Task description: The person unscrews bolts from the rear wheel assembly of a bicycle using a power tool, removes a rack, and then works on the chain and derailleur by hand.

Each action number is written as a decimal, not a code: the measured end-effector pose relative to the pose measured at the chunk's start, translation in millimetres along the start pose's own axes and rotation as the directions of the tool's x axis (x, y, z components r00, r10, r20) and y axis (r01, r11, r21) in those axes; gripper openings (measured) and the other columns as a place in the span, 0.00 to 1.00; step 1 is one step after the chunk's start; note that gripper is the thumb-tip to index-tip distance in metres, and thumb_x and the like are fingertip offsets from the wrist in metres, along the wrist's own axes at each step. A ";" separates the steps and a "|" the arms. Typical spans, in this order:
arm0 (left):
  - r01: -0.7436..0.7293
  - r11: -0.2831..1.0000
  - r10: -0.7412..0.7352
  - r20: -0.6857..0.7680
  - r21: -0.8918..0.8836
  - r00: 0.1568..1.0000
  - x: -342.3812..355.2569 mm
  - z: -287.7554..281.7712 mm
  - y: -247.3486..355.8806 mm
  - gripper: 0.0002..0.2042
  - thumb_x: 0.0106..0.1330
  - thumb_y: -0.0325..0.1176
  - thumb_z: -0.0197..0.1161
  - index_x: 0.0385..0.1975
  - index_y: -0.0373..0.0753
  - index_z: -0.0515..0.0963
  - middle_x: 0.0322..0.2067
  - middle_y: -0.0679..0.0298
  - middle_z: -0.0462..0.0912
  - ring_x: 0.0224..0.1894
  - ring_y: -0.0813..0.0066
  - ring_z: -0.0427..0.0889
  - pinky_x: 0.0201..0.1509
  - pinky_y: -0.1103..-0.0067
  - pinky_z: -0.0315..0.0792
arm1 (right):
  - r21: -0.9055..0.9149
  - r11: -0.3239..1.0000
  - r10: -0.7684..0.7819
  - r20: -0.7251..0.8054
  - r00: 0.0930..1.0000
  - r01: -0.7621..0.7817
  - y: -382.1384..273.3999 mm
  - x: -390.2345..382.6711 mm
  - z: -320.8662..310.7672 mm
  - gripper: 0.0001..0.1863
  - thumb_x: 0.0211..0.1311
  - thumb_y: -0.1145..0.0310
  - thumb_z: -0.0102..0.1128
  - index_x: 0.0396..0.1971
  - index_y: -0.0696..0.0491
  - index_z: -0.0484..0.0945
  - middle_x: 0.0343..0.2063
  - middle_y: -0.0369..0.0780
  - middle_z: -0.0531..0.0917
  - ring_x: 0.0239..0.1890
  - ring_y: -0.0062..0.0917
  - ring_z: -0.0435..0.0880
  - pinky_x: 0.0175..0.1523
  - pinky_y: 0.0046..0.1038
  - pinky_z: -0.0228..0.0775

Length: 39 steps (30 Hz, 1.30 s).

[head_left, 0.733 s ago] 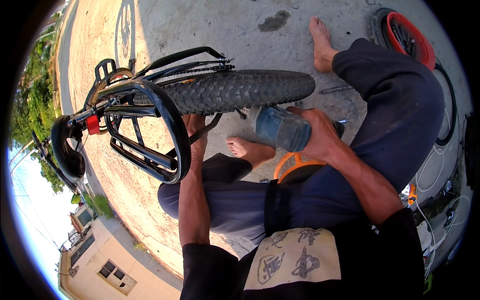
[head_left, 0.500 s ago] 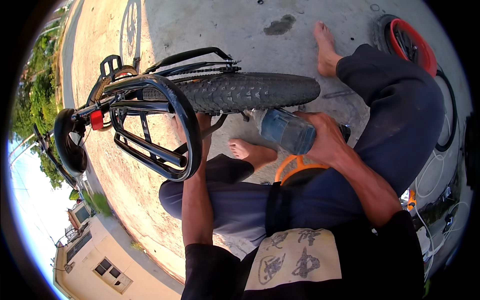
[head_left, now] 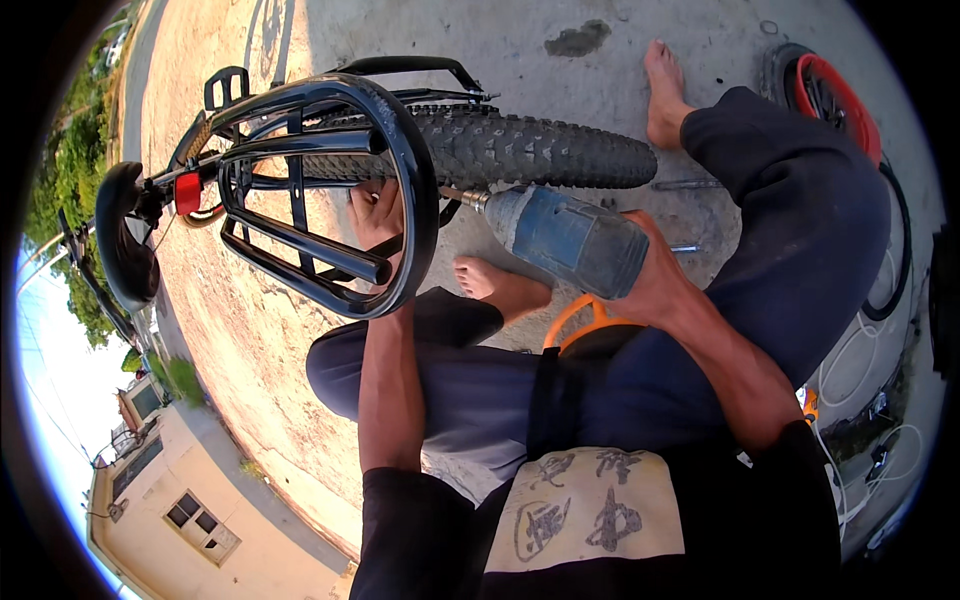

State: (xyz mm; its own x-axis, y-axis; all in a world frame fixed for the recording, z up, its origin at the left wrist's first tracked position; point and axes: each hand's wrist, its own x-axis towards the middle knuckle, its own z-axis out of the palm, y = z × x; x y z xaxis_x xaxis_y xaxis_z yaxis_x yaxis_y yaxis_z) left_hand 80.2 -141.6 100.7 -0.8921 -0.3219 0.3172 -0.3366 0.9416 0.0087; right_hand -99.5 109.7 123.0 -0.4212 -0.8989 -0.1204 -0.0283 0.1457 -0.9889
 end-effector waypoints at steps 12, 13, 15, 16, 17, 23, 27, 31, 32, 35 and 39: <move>-0.017 0.997 0.016 -0.007 -0.077 1.000 -3.1 9.3 -15.8 0.14 0.47 0.33 0.68 0.36 0.41 0.81 0.32 0.68 0.80 0.39 0.65 0.73 0.41 0.68 0.62 | -0.001 1.000 -0.006 -0.011 1.000 0.006 -8.7 2.4 6.7 0.11 0.43 0.73 0.67 0.29 0.61 0.79 0.21 0.47 0.82 0.24 0.35 0.83 0.34 0.32 0.73; -0.029 0.996 0.028 -0.010 -0.084 1.000 -2.4 9.0 -15.8 0.14 0.47 0.33 0.68 0.36 0.42 0.81 0.31 0.68 0.80 0.39 0.65 0.72 0.41 0.68 0.62 | -0.006 1.000 -0.025 -0.037 0.999 0.025 -7.6 1.4 6.5 0.11 0.43 0.73 0.67 0.29 0.61 0.79 0.21 0.47 0.82 0.24 0.35 0.83 0.34 0.32 0.73; -0.038 0.995 0.037 -0.012 -0.091 0.999 -1.1 8.5 -15.6 0.14 0.47 0.33 0.68 0.36 0.42 0.81 0.31 0.68 0.79 0.38 0.65 0.72 0.41 0.68 0.62 | -0.006 1.000 -0.004 -0.008 1.000 0.004 -3.7 0.3 4.2 0.15 0.41 0.74 0.69 0.32 0.60 0.78 0.25 0.43 0.82 0.28 0.29 0.82 0.37 0.30 0.73; -0.036 0.993 0.035 -0.014 -0.108 0.999 -0.7 8.5 -15.7 0.14 0.47 0.33 0.68 0.36 0.42 0.81 0.30 0.68 0.79 0.37 0.65 0.71 0.41 0.69 0.61 | -0.003 0.999 0.036 0.047 0.998 -0.036 -1.5 0.1 3.4 0.18 0.39 0.76 0.71 0.35 0.59 0.78 0.29 0.40 0.81 0.32 0.23 0.80 0.40 0.28 0.73; -0.035 0.991 0.033 -0.016 -0.126 0.999 -0.6 8.4 -15.5 0.14 0.47 0.33 0.68 0.36 0.42 0.81 0.30 0.68 0.79 0.37 0.65 0.71 0.41 0.69 0.61 | -0.004 0.999 0.038 0.050 0.998 -0.038 -0.4 0.3 4.0 0.18 0.39 0.76 0.71 0.35 0.59 0.78 0.29 0.40 0.81 0.32 0.23 0.80 0.40 0.28 0.73; 0.011 0.994 -0.005 0.050 -0.112 0.999 -0.4 2.8 -10.7 0.16 0.48 0.33 0.68 0.39 0.42 0.81 0.33 0.67 0.81 0.39 0.64 0.72 0.42 0.70 0.62 | -0.097 0.980 -0.192 -0.208 0.959 0.175 8.7 -1.3 13.8 0.12 0.42 0.72 0.69 0.28 0.61 0.79 0.20 0.45 0.82 0.22 0.32 0.81 0.33 0.32 0.72; 0.026 0.993 -0.019 0.068 -0.112 0.997 -4.4 1.1 -10.1 0.16 0.50 0.33 0.68 0.41 0.42 0.81 0.37 0.66 0.82 0.41 0.64 0.72 0.44 0.69 0.63 | -0.011 0.999 0.049 -0.033 0.998 -0.049 -4.0 2.8 12.2 0.12 0.42 0.72 0.69 0.27 0.61 0.78 0.21 0.46 0.82 0.23 0.33 0.80 0.34 0.32 0.71; 0.044 0.992 -0.040 0.035 -0.118 0.999 -8.7 6.3 -8.5 0.18 0.52 0.33 0.67 0.45 0.42 0.80 0.41 0.65 0.82 0.42 0.62 0.72 0.46 0.67 0.64 | -0.064 0.998 0.005 -0.054 0.999 -0.009 -1.2 3.9 13.9 0.13 0.42 0.72 0.69 0.27 0.61 0.78 0.23 0.46 0.82 0.24 0.32 0.80 0.35 0.32 0.72; 0.052 0.993 -0.051 0.020 -0.107 0.999 -10.8 8.0 -7.5 0.19 0.53 0.33 0.67 0.46 0.42 0.80 0.41 0.65 0.82 0.42 0.62 0.72 0.46 0.67 0.64 | -0.066 0.998 0.003 -0.048 0.999 -0.007 1.4 4.2 14.8 0.13 0.42 0.72 0.69 0.27 0.61 0.78 0.23 0.46 0.82 0.24 0.32 0.80 0.35 0.32 0.72; 0.026 0.995 -0.025 0.017 -0.093 1.000 -1.3 -3.6 2.3 0.18 0.54 0.31 0.66 0.47 0.42 0.79 0.43 0.65 0.82 0.43 0.62 0.72 0.47 0.67 0.65 | -0.002 0.999 0.042 -0.024 0.999 -0.042 6.9 4.6 14.3 0.13 0.42 0.71 0.69 0.28 0.62 0.78 0.23 0.47 0.82 0.25 0.35 0.82 0.35 0.32 0.72; -0.005 0.997 0.003 -0.014 -0.080 1.000 5.7 -15.4 9.1 0.17 0.51 0.27 0.64 0.44 0.40 0.80 0.42 0.66 0.82 0.42 0.64 0.73 0.47 0.69 0.65 | -0.109 0.992 -0.072 -0.020 0.997 0.070 -1.0 9.1 16.2 0.18 0.38 0.69 0.72 0.31 0.60 0.79 0.26 0.49 0.83 0.28 0.40 0.84 0.35 0.33 0.73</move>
State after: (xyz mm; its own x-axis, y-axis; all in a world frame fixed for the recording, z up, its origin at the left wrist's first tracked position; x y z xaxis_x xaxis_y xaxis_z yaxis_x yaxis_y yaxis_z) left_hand 76.8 -133.4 117.3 -0.8890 -0.3172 0.3302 -0.3073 0.9480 0.0835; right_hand -88.6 94.7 121.4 -0.4358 -0.8988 -0.0471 -0.1563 0.1271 -0.9795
